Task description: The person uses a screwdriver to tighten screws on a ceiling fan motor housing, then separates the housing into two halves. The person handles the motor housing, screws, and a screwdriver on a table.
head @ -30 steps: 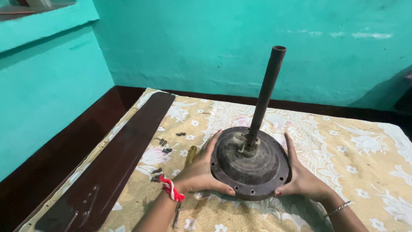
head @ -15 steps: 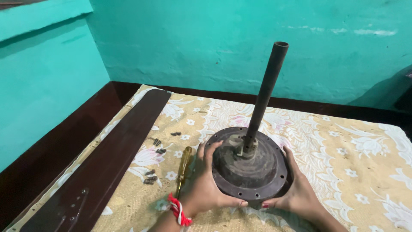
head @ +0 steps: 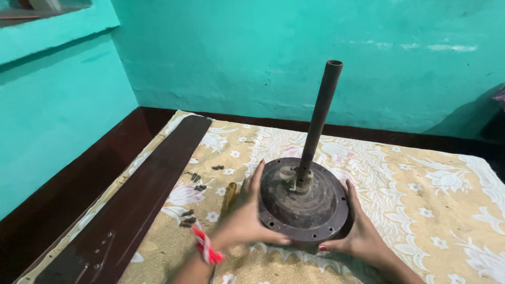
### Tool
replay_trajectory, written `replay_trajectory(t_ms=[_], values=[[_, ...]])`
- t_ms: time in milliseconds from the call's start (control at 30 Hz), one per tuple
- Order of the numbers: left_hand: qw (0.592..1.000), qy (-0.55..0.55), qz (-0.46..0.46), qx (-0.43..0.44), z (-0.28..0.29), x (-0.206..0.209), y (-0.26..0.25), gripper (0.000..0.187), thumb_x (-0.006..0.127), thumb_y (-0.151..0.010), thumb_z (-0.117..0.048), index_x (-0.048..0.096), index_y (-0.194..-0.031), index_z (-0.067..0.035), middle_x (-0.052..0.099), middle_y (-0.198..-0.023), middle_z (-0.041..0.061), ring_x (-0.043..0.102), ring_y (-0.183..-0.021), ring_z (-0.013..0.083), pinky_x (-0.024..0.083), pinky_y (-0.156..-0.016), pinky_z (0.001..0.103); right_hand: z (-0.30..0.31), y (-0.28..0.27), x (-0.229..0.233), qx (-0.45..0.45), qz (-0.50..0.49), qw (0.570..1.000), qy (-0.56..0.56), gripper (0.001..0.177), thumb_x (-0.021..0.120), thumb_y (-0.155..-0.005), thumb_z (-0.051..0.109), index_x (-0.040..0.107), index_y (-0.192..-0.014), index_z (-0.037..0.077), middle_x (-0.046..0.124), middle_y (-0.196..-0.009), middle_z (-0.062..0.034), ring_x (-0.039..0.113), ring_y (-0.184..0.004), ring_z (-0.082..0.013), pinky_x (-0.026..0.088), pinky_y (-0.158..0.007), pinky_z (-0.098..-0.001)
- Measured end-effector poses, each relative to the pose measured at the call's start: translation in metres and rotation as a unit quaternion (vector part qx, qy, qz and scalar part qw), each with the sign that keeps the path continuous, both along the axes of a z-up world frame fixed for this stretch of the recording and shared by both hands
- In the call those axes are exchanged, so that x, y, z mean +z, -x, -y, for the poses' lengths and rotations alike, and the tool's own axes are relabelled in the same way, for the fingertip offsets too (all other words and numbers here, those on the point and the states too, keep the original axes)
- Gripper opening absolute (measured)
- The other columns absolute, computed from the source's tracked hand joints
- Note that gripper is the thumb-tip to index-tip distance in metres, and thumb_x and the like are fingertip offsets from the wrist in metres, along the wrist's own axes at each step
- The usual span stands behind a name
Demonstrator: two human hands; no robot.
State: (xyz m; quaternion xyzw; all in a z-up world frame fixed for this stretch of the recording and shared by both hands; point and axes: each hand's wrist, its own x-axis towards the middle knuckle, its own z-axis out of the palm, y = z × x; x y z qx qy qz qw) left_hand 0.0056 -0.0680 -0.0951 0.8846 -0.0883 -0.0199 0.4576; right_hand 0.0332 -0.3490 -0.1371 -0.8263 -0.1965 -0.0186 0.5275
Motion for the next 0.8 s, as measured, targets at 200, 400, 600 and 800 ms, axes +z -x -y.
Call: replay_trajectory(t_ms=[200, 400, 600, 800], values=[[0.993, -0.015, 0.088, -0.082, -0.034, -0.029, -0.033, 0.171, 0.103, -0.041, -0.046, -0.014, -0.162, -0.019, 0.03, -0.165, 0.022, 0.026, -0.149, 0.0437, 0.011, -0.123, 0.058, -0.001, 0.002, 0.004, -0.043, -0.049, 0.998, 0.01, 0.181, 0.103, -0.027, 0.021, -0.015, -0.164, 0.021, 0.02, -0.169, -0.0185, 0.028, -0.149, -0.0311, 0.018, -0.116, -0.0433], [0.997, -0.006, 0.08, -0.011, -0.017, -0.029, -0.012, 0.16, 0.101, -0.039, -0.047, 0.001, -0.16, -0.02, 0.04, -0.154, 0.016, 0.034, -0.146, 0.038, 0.024, -0.122, 0.054, -0.003, 0.004, 0.007, -0.019, -0.02, 1.0, -0.003, 0.175, 0.104, -0.03, 0.02, -0.009, -0.164, 0.015, 0.022, -0.169, -0.0191, 0.032, -0.148, -0.0314, 0.023, -0.115, -0.0429], [0.981, 0.077, 0.173, 0.043, 0.011, -0.027, 0.021, 0.143, 0.103, -0.048, -0.039, 0.012, -0.156, -0.015, 0.027, -0.158, 0.024, 0.034, -0.147, 0.0419, 0.033, -0.12, 0.054, -0.004, 0.004, 0.006, -0.025, -0.021, 0.999, -0.009, 0.169, 0.104, -0.033, 0.015, -0.005, -0.163, 0.01, 0.029, -0.166, -0.0184, 0.04, -0.144, -0.0297, 0.03, -0.117, -0.0404], [0.976, 0.107, 0.047, 0.182, 0.064, -0.015, 0.046, 0.151, 0.106, -0.044, -0.028, 0.011, -0.16, -0.031, -0.003, -0.166, 0.028, 0.013, -0.152, 0.0438, 0.032, -0.117, 0.051, -0.001, 0.006, 0.007, -0.027, -0.057, 0.998, -0.017, 0.172, 0.102, -0.032, 0.015, -0.006, -0.165, 0.014, 0.035, -0.165, -0.0177, 0.042, -0.144, -0.0297, 0.032, -0.117, -0.0409]])
